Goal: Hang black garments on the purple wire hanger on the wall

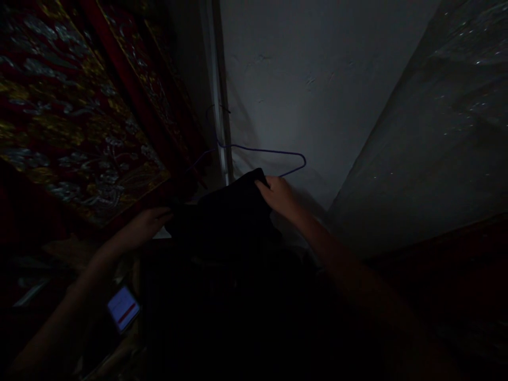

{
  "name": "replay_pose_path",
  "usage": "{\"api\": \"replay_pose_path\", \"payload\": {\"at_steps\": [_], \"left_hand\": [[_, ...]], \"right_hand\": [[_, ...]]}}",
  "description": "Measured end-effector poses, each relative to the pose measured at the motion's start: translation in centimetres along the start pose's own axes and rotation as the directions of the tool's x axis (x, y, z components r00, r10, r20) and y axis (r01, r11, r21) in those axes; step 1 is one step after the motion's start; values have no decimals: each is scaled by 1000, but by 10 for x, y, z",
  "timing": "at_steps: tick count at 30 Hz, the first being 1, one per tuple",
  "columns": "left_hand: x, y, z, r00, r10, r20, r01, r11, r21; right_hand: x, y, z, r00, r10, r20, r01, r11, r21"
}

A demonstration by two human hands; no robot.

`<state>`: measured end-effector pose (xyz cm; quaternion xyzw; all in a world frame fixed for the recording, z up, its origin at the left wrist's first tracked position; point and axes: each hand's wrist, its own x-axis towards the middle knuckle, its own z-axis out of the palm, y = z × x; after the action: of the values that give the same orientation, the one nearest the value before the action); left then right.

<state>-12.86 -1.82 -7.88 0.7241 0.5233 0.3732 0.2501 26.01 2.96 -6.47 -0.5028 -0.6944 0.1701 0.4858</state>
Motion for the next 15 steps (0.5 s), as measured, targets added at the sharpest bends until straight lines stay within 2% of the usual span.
{"api": "replay_pose_path", "payload": {"at_steps": [3,5,7,9,12,15], "left_hand": [[12,12,-11,997,39,-72,-35,998,49],[17,14,-8,998,-55,5,55,998,-8],[21,10,-1,973,-182,139,193,979,-71],[24,3,6,950,-248,189,271,957,-105],[28,-6,8,966,-240,91,250,962,-110],[33,0,4,975,-211,-68,205,975,-88]], "right_hand": [[1,-9,-8,1000,-8,-4,8,999,-35],[0,-13,-9,999,-23,-23,22,999,-45],[-2,-15,-9,999,-21,-30,19,999,-49],[-4,-16,-7,1000,7,-16,-8,997,-72],[-4,-17,-6,999,43,-4,-43,993,-113],[-1,-15,-5,999,33,-23,-35,993,-113]]}}
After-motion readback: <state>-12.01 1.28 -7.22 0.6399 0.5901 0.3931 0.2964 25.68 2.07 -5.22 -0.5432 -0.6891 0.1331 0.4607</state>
